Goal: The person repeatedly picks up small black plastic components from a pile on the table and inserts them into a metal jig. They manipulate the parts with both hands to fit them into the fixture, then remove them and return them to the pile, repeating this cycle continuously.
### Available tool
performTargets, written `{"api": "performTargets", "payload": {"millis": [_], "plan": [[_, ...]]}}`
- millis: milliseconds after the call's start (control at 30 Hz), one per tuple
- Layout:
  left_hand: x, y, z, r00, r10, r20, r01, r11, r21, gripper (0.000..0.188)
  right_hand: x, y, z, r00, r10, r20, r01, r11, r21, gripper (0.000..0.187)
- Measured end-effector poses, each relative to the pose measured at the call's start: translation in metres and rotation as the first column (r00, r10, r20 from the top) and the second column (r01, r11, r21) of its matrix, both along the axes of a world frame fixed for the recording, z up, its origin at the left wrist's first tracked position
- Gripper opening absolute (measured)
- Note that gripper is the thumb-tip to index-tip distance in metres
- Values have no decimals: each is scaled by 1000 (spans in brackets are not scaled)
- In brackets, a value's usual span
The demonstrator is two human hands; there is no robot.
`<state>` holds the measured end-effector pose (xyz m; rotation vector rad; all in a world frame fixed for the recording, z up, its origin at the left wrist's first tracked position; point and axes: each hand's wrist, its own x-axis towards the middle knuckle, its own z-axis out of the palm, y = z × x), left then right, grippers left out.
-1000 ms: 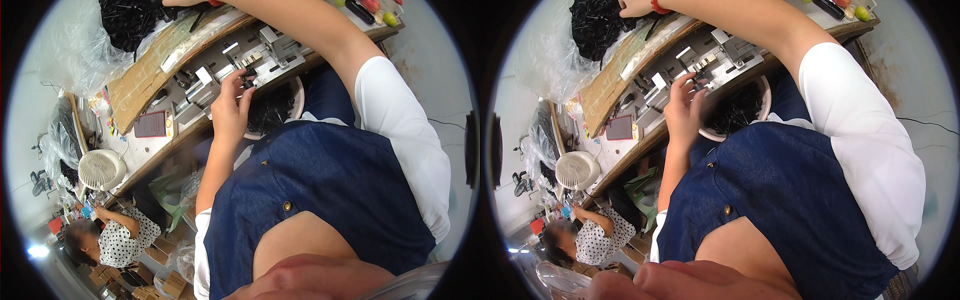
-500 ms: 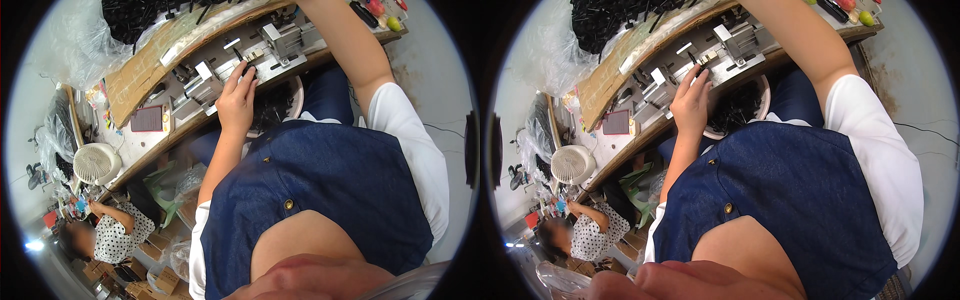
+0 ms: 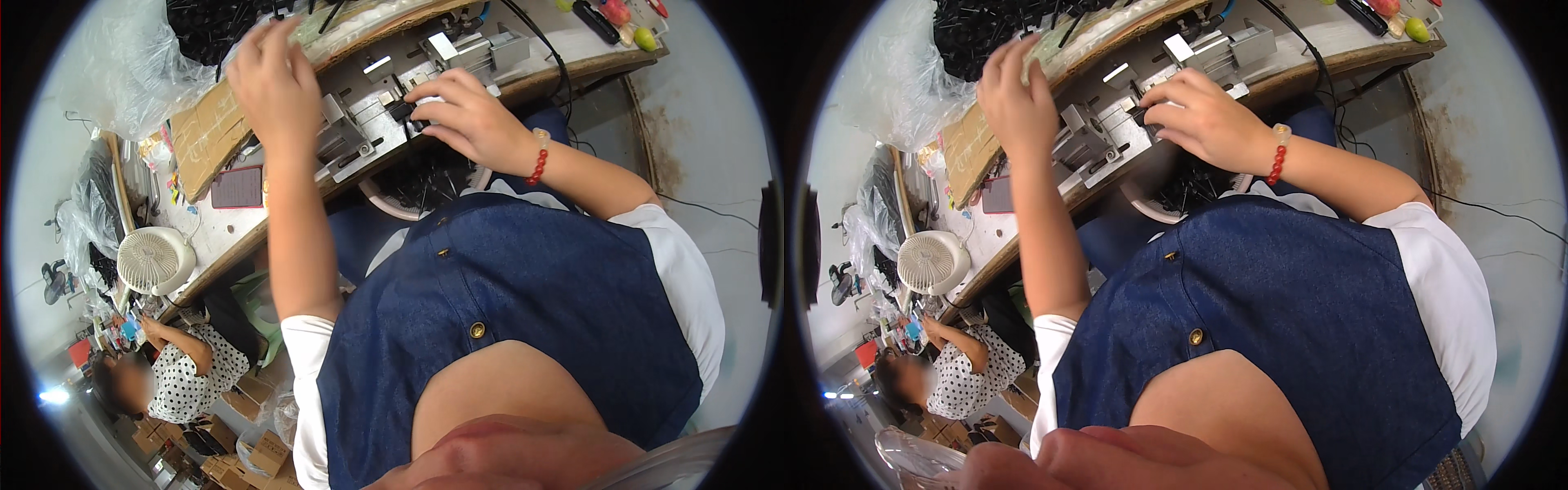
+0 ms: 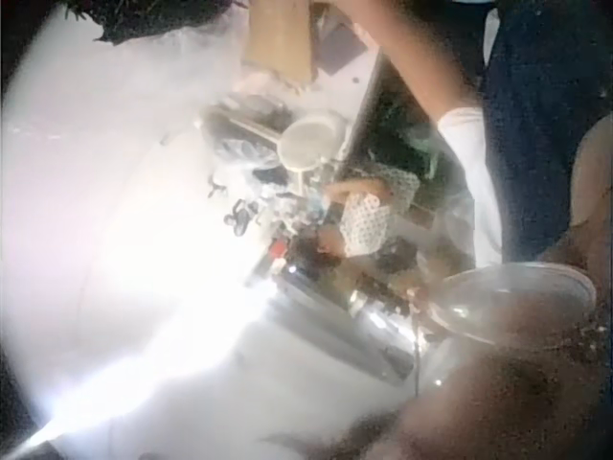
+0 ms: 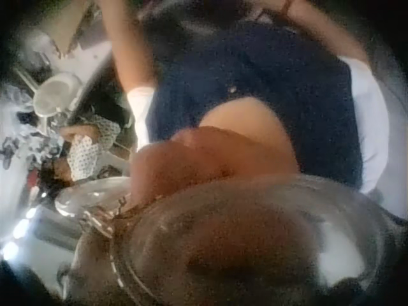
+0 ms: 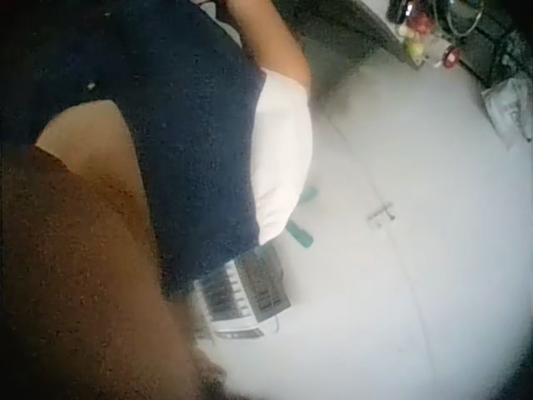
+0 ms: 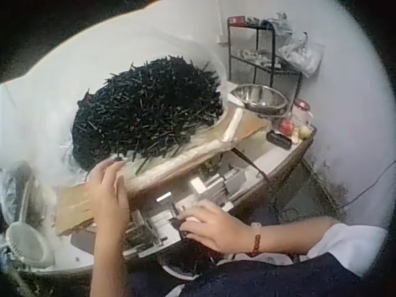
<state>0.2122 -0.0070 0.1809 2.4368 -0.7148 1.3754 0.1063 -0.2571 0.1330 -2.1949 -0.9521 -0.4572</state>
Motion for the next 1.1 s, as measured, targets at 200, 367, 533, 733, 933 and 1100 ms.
{"api": "performTargets", "payload": {"millis": [200,367,533,733,933,1100], "plan": [[65,26,14,901,84,-425,-34,992,123,25,8,12,-20,981,-65,184,103,973,-205,20],[38,18,21,872,-28,-488,1,999,-54,27,9,10,-24,975,-57,215,112,961,-253,21],[-35,10,6,866,-250,-434,38,897,-441,25,36,6,2,990,-29,140,50,987,-150,32],[-117,-33,-31,756,-455,-470,153,821,-550,27,150,13,60,908,-302,292,317,949,-2,17],[-124,-49,-72,761,-417,-497,132,849,-511,25,193,30,68,860,-367,355,454,867,-205,19],[-116,-53,-88,752,-358,-553,80,883,-463,23,186,17,77,969,-219,-109,241,934,265,20]]}}
